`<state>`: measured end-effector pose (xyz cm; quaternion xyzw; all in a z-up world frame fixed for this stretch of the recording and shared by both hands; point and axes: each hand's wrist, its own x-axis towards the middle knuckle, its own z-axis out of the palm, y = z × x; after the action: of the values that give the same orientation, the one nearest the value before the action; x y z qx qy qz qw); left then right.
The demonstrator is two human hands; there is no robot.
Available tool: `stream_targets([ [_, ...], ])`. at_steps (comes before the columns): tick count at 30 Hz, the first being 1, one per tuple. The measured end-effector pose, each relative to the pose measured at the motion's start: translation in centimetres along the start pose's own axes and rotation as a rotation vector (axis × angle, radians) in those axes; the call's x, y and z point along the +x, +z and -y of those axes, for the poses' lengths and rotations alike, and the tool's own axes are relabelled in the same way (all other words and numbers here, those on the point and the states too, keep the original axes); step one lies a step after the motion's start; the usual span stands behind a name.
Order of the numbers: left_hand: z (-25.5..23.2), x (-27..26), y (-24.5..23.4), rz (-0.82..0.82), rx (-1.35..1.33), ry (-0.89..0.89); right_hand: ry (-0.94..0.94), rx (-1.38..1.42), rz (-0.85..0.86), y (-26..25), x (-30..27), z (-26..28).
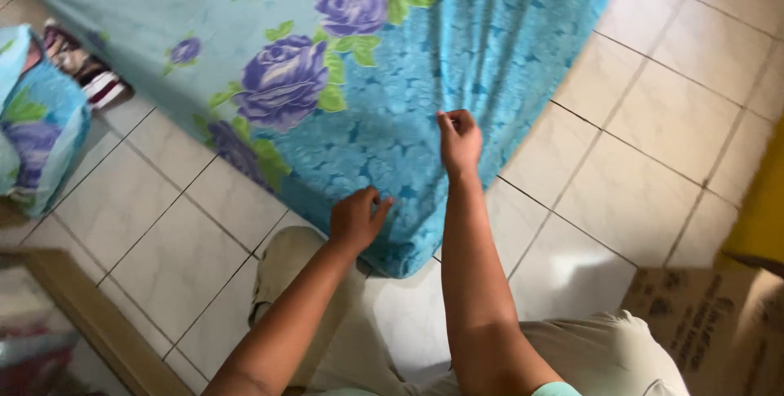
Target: Tucking the edges of a blue floral bedsheet under a mattress to make the bed.
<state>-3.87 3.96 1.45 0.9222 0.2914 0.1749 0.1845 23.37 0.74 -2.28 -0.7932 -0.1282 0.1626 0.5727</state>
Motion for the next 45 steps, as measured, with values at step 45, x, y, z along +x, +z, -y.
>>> stream_targets([
  [45, 36.8, -3.9, 6.2, -0.034, -0.601, -1.188, -0.188, -0.372, 0.628, 24.3, -12.7, 7.9],
])
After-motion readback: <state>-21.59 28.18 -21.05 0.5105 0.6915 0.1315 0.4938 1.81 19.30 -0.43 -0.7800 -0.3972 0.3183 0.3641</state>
